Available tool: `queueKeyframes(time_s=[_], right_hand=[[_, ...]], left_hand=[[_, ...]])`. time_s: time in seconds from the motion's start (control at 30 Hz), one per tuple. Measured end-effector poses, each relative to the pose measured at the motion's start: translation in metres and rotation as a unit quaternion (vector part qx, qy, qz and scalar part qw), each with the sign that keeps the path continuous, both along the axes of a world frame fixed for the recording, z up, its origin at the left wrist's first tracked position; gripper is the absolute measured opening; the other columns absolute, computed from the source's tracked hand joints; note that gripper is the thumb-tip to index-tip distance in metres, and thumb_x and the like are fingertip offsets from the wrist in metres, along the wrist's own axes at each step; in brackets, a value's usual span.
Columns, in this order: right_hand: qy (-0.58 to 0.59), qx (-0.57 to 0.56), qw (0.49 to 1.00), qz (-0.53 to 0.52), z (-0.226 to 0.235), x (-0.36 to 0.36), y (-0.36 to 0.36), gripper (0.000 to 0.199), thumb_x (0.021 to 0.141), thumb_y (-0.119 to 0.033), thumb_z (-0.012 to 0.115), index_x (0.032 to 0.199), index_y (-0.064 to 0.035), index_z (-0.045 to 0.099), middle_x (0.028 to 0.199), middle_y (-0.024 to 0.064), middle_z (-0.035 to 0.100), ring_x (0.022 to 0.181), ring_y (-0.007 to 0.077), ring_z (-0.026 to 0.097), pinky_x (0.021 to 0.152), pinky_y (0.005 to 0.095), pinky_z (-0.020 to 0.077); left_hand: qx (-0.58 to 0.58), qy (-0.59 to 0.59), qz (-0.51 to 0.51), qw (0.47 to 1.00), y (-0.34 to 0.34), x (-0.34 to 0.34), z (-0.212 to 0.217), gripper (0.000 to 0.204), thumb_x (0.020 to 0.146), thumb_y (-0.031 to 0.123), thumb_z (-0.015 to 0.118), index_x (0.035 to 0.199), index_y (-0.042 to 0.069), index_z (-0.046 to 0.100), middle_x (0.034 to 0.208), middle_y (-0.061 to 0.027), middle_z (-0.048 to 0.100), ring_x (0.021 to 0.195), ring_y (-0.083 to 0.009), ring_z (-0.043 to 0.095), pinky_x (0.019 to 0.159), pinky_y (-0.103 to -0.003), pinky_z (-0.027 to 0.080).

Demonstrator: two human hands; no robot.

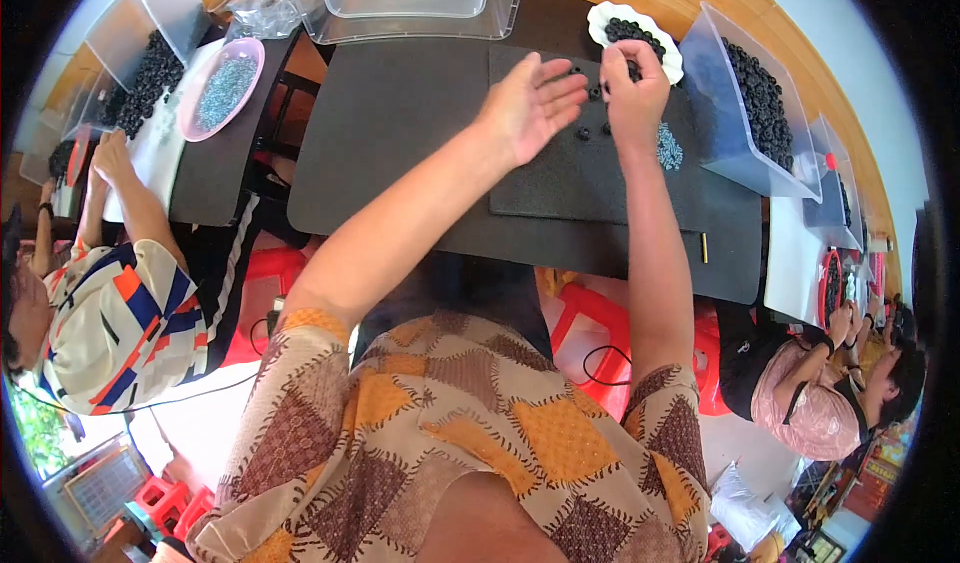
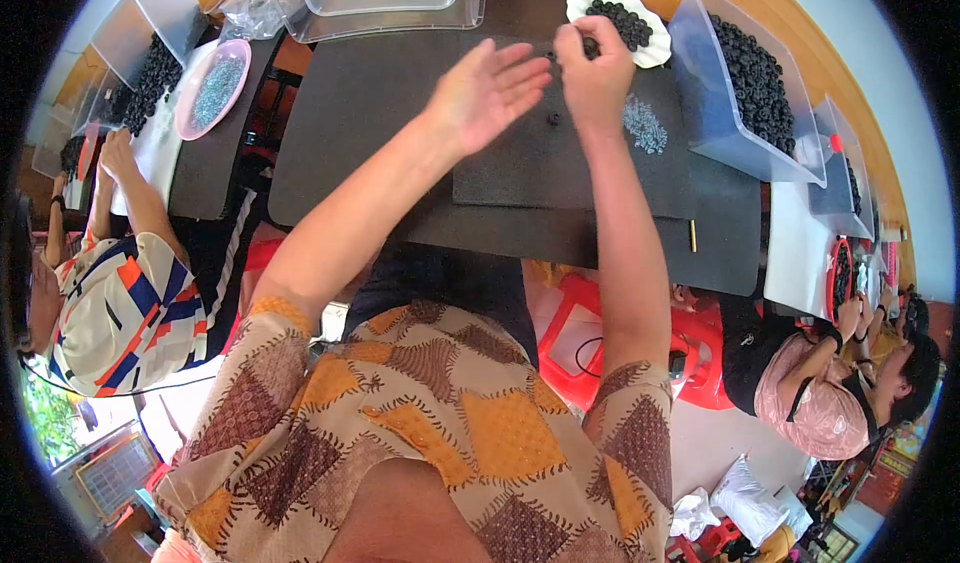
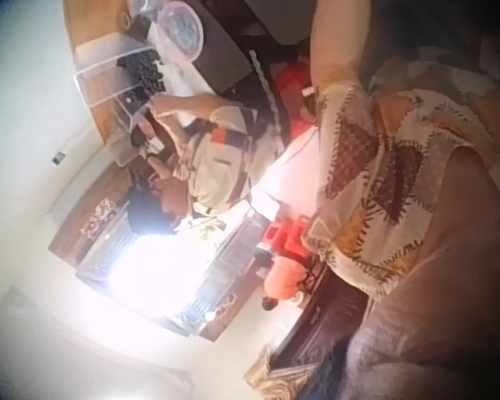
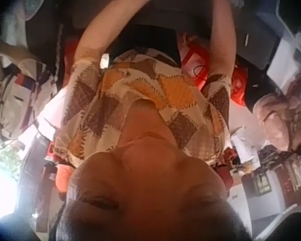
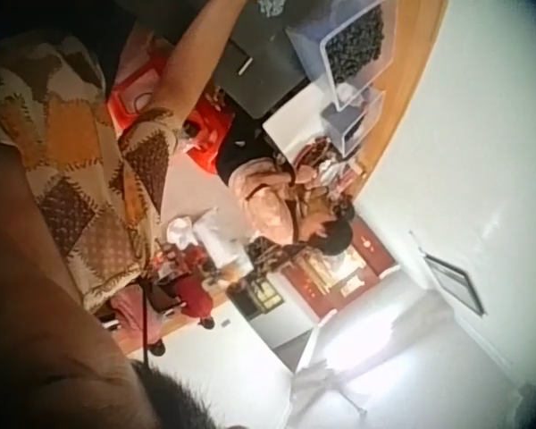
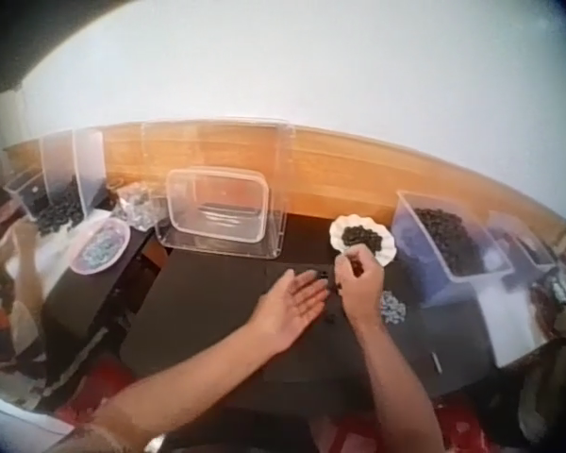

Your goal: The person assembles small black rubber grommets by hand at a workshop table.

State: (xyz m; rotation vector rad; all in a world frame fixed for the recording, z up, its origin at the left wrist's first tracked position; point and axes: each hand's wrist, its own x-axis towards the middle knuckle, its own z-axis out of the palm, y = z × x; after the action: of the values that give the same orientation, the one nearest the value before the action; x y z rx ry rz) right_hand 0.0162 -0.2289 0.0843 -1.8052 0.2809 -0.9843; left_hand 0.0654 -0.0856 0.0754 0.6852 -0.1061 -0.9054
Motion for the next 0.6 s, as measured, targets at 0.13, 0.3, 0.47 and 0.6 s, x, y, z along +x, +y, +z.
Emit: queueKeyframes(time_s=[0.13, 0.3, 0.47, 0.6], right_hand=[[-0.002, -0.229, 0.973, 0.003, 0.000, 0.002, 0.047, 0.012, 0.077, -0.011, 0.066, 0.083, -0.0023, 0.061, 0.078, 0.0103, 0.064, 0.074, 0.0277, 0.063, 0.070, 0.0338, 0.0495], [-0.027, -0.309, 0.947, 0.089, -0.001, 0.017, 0.074, 0.017, 0.070, -0.003, 0.061, 0.087, -0.0014, 0.061, 0.084, 0.0139, 0.062, 0.078, 0.0322, 0.061, 0.071, 0.0379, 0.0492], [-0.051, -0.403, 0.913, 0.044, 0.015, 0.032, 0.107, 0.014, 0.071, -0.007, 0.064, 0.085, -0.0076, 0.064, 0.088, 0.0089, 0.063, 0.085, 0.0308, 0.061, 0.075, 0.0426, 0.0464], [-0.086, -0.419, 0.901, 0.077, 0.034, 0.062, 0.155, 0.018, 0.075, -0.008, 0.065, 0.093, -0.0081, 0.067, 0.093, 0.0078, 0.065, 0.085, 0.0290, 0.061, 0.077, 0.0403, 0.0456]], left_hand=[[-0.037, 0.125, -0.048, 0.990, -0.011, -0.005, -0.007, 0.040, 0.104, 0.038, 0.034, 0.121, 0.007, 0.053, 0.119, -0.0135, 0.060, 0.113, -0.0266, 0.057, 0.097, -0.043, 0.047], [-0.263, 0.115, -0.107, 0.952, 0.009, 0.022, -0.036, 0.038, 0.102, 0.037, 0.038, 0.116, 0.005, 0.054, 0.117, -0.0119, 0.060, 0.112, -0.0256, 0.057, 0.098, -0.043, 0.047], [-0.224, 0.158, 0.004, 0.962, 0.042, 0.027, -0.014, 0.030, 0.101, 0.033, 0.045, 0.098, 0.009, 0.061, 0.102, -0.0096, 0.063, 0.102, -0.0239, 0.059, 0.090, -0.040, 0.049], [-0.266, 0.157, 0.080, 0.948, 0.083, 0.048, -0.006, 0.028, 0.102, 0.033, 0.044, 0.108, 0.010, 0.059, 0.109, -0.0071, 0.062, 0.101, -0.0231, 0.060, 0.089, -0.040, 0.050]])
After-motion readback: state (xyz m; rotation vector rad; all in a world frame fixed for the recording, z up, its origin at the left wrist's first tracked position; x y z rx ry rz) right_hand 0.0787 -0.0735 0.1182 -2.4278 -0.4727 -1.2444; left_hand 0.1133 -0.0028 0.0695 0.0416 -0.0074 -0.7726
